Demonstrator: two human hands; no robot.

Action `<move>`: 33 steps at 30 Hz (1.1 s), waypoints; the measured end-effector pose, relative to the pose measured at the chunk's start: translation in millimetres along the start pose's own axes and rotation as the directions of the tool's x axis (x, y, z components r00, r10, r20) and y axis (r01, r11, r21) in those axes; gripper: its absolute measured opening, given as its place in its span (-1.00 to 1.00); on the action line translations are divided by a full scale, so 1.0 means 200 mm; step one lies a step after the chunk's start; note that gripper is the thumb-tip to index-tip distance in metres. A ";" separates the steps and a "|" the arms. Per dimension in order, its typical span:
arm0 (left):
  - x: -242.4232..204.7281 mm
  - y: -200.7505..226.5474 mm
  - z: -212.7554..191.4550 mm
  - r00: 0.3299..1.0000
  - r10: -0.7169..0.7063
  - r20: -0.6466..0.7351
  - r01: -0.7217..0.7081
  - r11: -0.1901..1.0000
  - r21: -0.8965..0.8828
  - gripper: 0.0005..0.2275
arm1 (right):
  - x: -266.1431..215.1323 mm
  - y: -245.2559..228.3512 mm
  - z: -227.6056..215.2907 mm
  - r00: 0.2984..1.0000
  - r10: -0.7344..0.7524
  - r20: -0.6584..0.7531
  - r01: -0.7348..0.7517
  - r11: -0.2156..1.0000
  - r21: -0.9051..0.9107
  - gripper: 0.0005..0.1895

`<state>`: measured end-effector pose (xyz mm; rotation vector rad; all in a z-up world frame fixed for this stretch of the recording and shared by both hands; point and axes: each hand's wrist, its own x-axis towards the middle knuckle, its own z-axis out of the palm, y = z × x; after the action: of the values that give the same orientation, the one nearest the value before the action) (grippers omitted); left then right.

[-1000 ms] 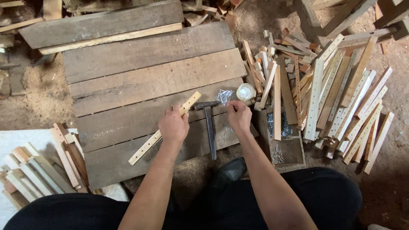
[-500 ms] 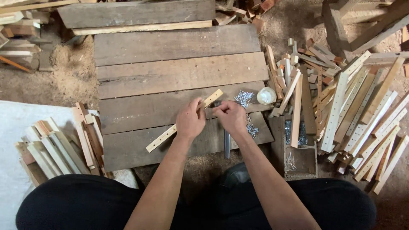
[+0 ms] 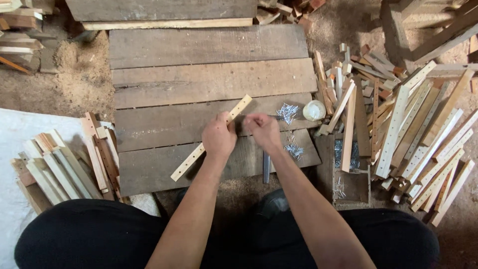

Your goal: Hammering nails into wooden strips to assemble a component

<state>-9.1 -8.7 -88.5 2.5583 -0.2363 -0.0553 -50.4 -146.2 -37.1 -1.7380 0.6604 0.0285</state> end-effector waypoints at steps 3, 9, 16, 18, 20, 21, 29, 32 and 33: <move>0.00 0.00 0.00 1.000 0.001 0.008 0.000 1.000 -0.017 -0.73 | 0.04 0.02 0.00 0.993 -0.115 -0.019 0.116 0.992 0.043 -0.77; -0.01 0.08 -0.14 0.992 -0.062 0.107 0.056 0.997 0.056 -0.67 | 0.09 0.13 -0.02 0.976 -0.158 -0.147 0.164 0.986 0.028 -0.69; -0.01 0.06 -0.11 0.992 -0.071 0.108 0.064 0.996 0.066 -0.71 | 0.06 0.32 -0.02 0.950 -0.262 -0.169 0.091 0.752 -0.653 -0.89; -0.02 0.04 -0.08 0.992 -0.069 0.107 0.060 0.994 0.087 -0.73 | 0.02 0.28 0.00 0.963 -0.269 0.010 0.169 0.577 -0.799 -0.78; -0.01 0.05 -0.10 0.990 -0.077 0.116 0.067 0.994 0.084 -0.72 | 0.08 0.32 -0.01 0.967 -0.253 0.026 0.164 0.543 -0.824 -0.79; -0.02 0.05 -0.11 0.988 -0.084 0.133 0.074 0.994 0.079 -0.72 | 0.09 0.35 -0.02 0.973 -0.229 0.038 0.153 0.506 -0.849 -0.79; -0.03 0.14 -0.30 0.988 -0.043 0.146 0.057 0.994 -0.092 -0.67 | 0.14 0.45 0.04 0.888 -0.437 0.142 0.417 0.634 -0.651 -0.93; -0.04 0.10 -0.29 0.987 -0.062 0.149 0.090 0.978 -0.187 -0.71 | 0.08 0.32 0.07 0.848 -0.525 0.072 0.513 0.781 -0.357 -0.97; -0.03 0.09 -0.27 0.990 -0.047 0.129 0.075 0.972 -0.220 -0.74 | 0.05 0.25 0.08 0.861 -0.507 0.031 0.495 0.824 -0.276 -0.92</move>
<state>-13.2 6.4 -32.2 2.3380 -0.1863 -0.2504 -59.0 -142.7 -89.4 -2.1451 0.2126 -0.3000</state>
